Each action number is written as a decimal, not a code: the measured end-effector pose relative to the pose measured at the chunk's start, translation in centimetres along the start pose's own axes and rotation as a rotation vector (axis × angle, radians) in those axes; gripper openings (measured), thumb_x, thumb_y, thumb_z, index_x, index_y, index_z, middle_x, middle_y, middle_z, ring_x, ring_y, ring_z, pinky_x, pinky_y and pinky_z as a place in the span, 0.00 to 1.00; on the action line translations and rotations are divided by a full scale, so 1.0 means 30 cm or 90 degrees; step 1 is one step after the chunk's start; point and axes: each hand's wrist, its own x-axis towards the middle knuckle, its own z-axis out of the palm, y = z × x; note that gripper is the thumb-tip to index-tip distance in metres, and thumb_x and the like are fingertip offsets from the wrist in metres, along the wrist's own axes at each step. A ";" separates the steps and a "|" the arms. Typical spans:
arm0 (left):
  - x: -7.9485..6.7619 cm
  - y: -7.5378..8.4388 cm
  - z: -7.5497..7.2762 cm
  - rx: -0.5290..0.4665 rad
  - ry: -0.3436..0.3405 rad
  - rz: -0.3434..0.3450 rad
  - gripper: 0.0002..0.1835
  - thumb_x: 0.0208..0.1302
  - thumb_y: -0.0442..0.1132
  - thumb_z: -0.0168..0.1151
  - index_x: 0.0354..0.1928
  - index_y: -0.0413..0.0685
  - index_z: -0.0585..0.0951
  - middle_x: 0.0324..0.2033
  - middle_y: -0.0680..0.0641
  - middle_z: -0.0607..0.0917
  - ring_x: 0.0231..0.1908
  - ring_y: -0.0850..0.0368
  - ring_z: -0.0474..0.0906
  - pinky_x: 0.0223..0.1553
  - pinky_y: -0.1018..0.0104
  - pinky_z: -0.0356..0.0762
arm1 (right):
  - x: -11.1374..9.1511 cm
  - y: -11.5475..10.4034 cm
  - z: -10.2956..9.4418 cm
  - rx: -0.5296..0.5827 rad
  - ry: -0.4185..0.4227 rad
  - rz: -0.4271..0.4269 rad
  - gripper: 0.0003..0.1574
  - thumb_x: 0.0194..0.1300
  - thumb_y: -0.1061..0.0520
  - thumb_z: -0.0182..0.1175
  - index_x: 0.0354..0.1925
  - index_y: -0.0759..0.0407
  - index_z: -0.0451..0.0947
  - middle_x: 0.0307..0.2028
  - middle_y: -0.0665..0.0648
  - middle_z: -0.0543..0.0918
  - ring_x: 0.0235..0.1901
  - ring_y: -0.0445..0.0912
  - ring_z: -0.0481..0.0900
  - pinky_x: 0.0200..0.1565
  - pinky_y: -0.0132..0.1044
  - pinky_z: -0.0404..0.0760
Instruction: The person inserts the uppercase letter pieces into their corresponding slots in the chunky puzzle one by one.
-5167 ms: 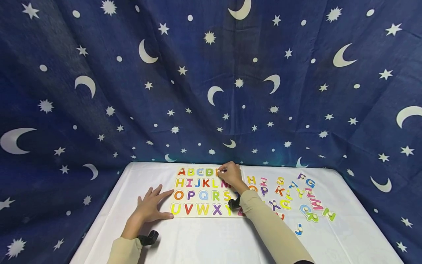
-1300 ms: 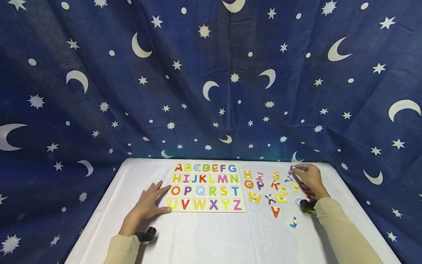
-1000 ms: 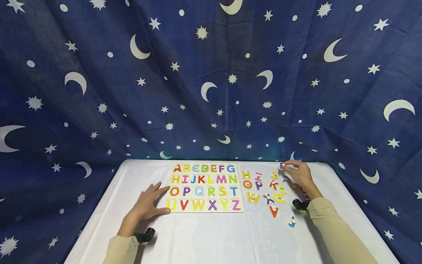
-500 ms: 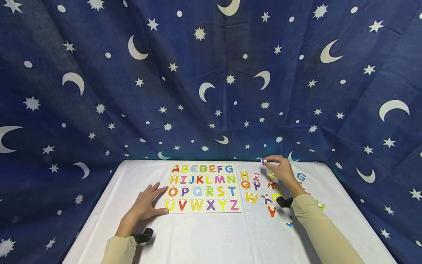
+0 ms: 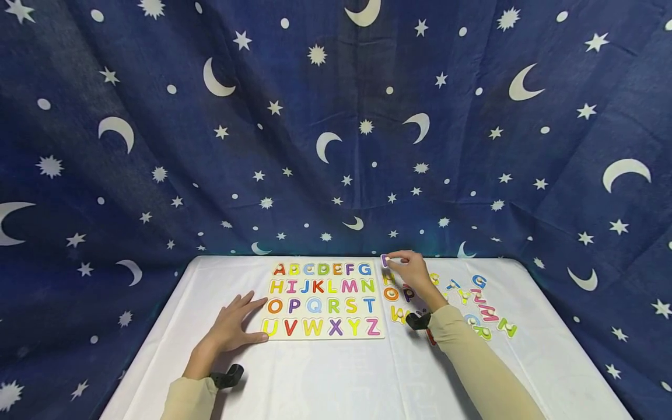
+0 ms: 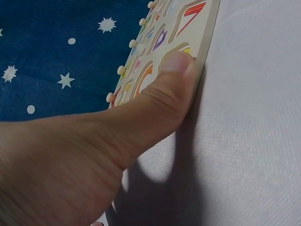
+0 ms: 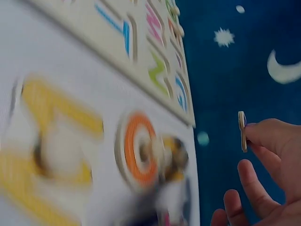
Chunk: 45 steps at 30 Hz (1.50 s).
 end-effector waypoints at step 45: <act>-0.002 -0.010 0.005 0.009 0.014 0.019 0.52 0.44 0.62 0.82 0.73 0.52 0.73 0.75 0.33 0.63 0.75 0.26 0.51 0.71 0.23 0.45 | 0.032 -0.084 0.334 -0.136 0.029 -0.042 0.04 0.59 0.54 0.76 0.36 0.49 0.92 0.49 0.55 0.88 0.53 0.59 0.71 0.60 0.58 0.68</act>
